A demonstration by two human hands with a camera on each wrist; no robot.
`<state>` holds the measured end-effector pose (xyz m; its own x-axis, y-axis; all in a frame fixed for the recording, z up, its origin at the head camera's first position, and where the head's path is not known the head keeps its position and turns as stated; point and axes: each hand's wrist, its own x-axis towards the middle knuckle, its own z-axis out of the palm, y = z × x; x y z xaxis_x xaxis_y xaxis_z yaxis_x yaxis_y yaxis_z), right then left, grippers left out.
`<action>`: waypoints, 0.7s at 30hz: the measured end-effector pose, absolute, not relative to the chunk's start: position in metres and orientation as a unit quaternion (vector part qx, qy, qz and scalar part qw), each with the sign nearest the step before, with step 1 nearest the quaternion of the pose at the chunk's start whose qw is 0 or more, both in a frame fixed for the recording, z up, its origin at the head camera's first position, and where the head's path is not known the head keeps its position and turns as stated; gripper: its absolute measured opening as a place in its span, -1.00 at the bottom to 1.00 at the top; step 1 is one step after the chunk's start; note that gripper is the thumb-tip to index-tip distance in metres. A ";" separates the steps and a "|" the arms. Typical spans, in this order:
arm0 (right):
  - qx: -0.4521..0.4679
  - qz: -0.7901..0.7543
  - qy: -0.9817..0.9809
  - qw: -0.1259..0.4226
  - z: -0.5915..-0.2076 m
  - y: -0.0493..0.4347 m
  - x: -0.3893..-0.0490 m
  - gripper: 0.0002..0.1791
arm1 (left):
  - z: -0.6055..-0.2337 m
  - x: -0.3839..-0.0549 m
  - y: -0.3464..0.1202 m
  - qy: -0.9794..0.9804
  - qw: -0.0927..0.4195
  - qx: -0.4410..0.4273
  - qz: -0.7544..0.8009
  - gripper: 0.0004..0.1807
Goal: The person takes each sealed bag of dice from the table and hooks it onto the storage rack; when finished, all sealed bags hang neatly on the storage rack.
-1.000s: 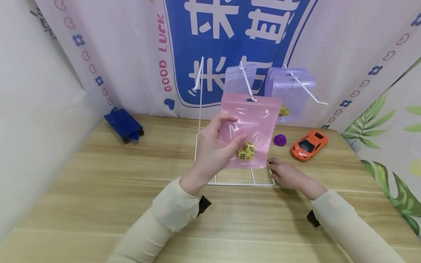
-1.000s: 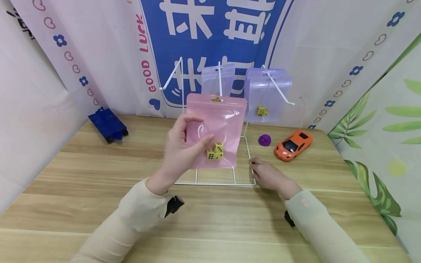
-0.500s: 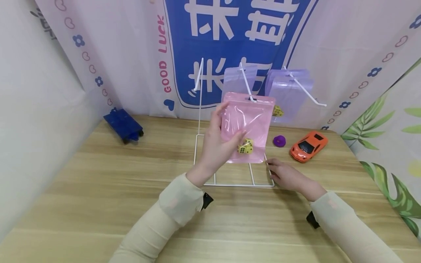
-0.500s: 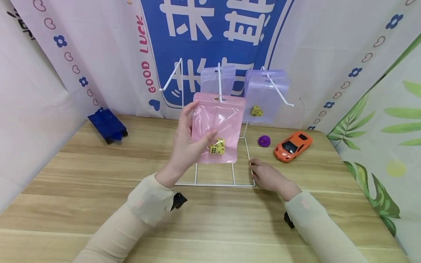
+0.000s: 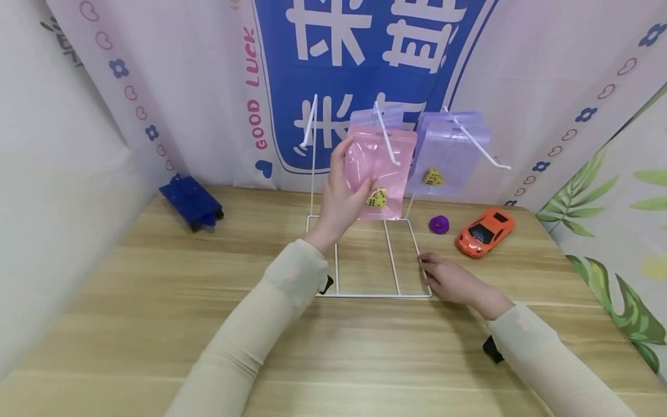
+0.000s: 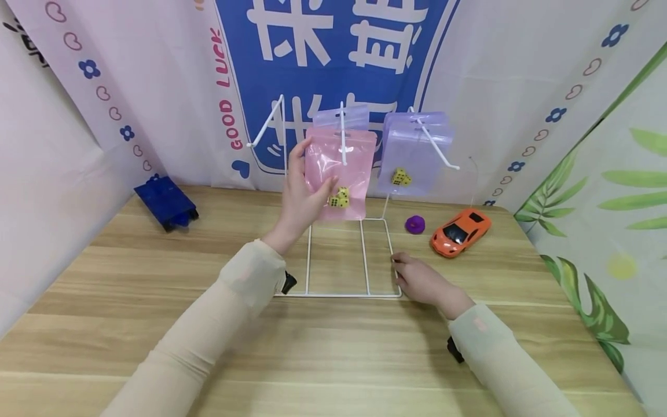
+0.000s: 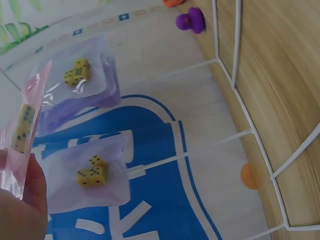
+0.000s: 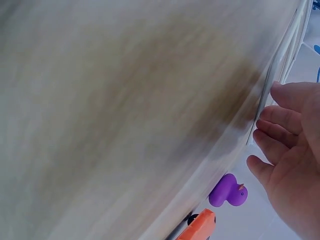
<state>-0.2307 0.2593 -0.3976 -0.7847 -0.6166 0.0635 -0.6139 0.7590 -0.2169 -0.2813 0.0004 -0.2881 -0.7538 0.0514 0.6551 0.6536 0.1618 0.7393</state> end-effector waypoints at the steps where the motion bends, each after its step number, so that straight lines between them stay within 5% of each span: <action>1: -0.328 -0.114 0.938 0.005 -0.398 0.259 -0.231 -0.60 | -0.288 -0.285 0.001 -0.721 0.253 -0.244 -0.597 -0.23; 21: -0.330 -0.108 0.938 0.005 -0.400 0.261 -0.231 -0.61 | -0.291 -0.321 0.006 -0.749 0.282 -0.218 -0.558 -0.25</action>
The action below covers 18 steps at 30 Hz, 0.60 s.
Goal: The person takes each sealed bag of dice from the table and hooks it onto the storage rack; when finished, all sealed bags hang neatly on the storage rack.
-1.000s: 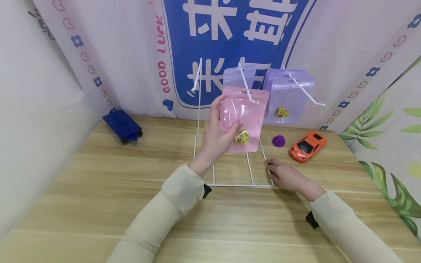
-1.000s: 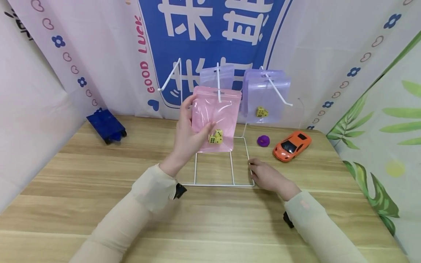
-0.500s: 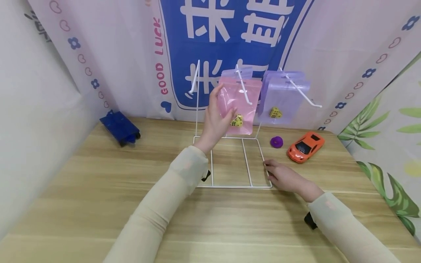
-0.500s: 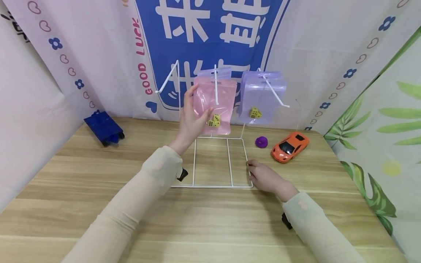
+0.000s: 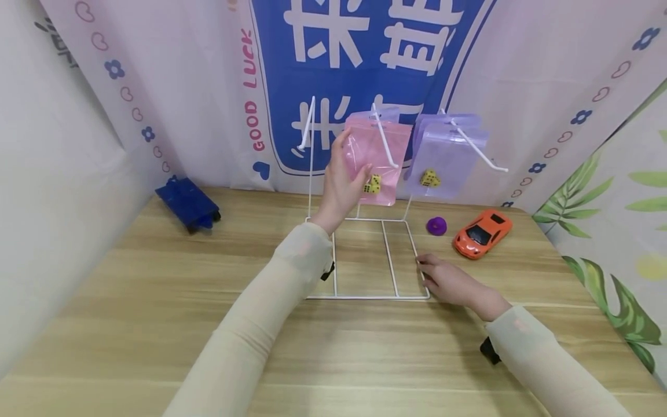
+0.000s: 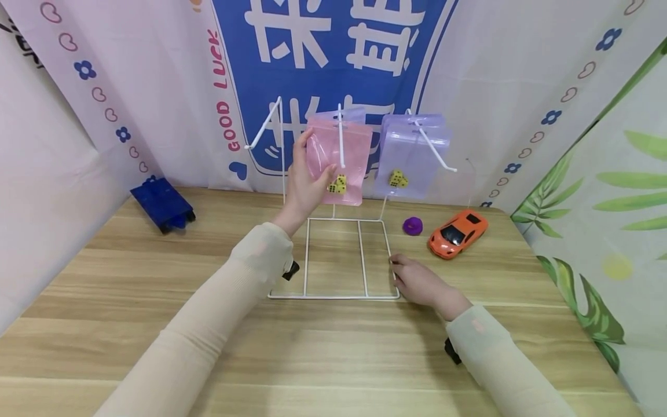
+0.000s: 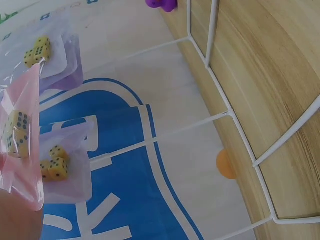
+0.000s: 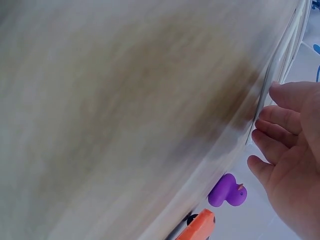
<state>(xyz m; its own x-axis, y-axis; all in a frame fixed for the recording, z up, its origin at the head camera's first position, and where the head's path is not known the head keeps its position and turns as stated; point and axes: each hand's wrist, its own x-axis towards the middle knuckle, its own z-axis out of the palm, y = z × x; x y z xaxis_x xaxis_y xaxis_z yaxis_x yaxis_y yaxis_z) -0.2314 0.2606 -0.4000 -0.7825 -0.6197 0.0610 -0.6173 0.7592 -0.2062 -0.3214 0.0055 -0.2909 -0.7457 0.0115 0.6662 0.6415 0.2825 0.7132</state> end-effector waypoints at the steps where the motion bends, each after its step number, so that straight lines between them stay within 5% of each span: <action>1: -0.328 -0.109 0.938 0.007 -0.400 0.261 -0.232 -0.60 | -0.291 -0.322 0.006 -0.750 0.281 -0.216 -0.558 -0.25; 12: -0.320 -0.111 0.941 0.014 -0.402 0.259 -0.230 -0.59 | -0.290 -0.324 0.004 -0.751 0.274 -0.209 -0.563 -0.19; 18: -0.315 -0.109 0.943 0.018 -0.399 0.260 -0.229 -0.59 | -0.295 -0.323 -0.005 -0.782 0.215 -0.175 -0.558 -0.04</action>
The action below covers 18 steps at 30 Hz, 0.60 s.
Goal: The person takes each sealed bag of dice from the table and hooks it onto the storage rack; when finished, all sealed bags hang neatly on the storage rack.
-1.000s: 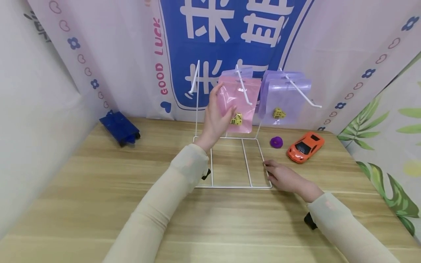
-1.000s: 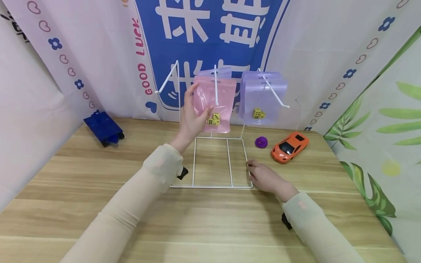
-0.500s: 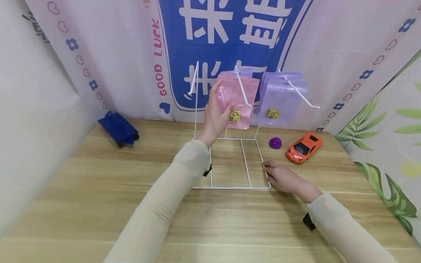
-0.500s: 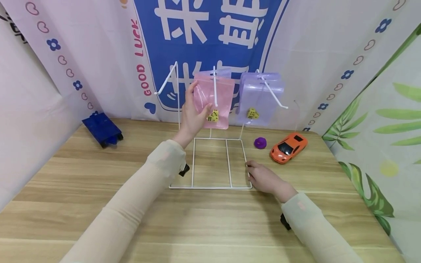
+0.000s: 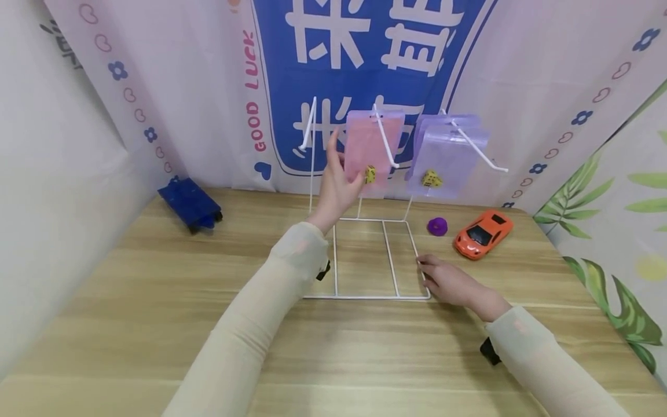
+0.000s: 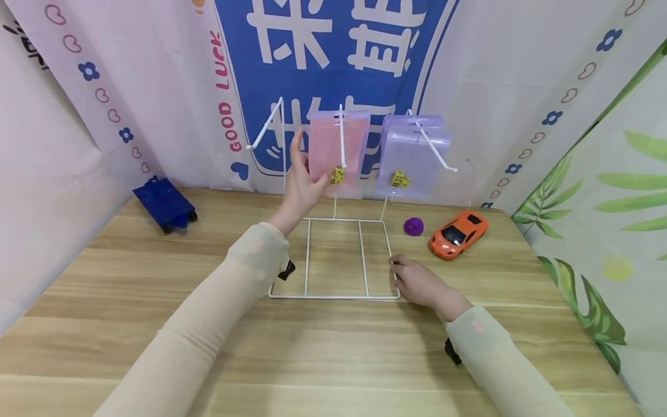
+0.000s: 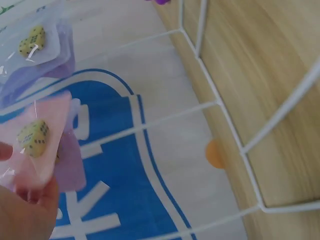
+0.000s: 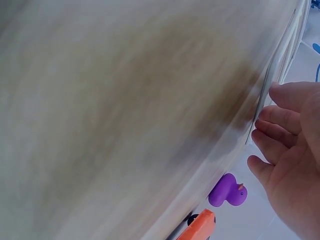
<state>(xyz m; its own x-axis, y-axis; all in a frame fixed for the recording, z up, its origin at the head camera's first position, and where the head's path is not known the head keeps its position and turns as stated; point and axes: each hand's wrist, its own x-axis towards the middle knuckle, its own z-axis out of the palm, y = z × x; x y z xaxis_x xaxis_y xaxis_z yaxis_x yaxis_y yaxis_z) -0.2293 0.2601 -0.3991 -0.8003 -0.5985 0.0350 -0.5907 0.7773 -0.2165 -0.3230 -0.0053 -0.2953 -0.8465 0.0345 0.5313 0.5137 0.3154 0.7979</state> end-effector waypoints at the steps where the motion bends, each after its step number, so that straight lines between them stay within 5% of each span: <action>1: -0.317 -0.109 0.942 0.017 -0.399 0.260 -0.230 -0.60 | -0.298 -0.323 -0.008 -0.786 0.196 -0.169 -0.561 -0.03; 12: -0.308 -0.122 0.944 0.009 -0.403 0.269 -0.243 -0.59 | -0.341 -0.295 -0.089 -0.897 0.055 -0.174 -0.402 -0.08; 18: -0.261 -0.147 0.953 0.035 -0.386 0.270 -0.250 -0.41 | -0.356 -0.274 -0.130 -0.958 0.010 -0.150 -0.243 0.04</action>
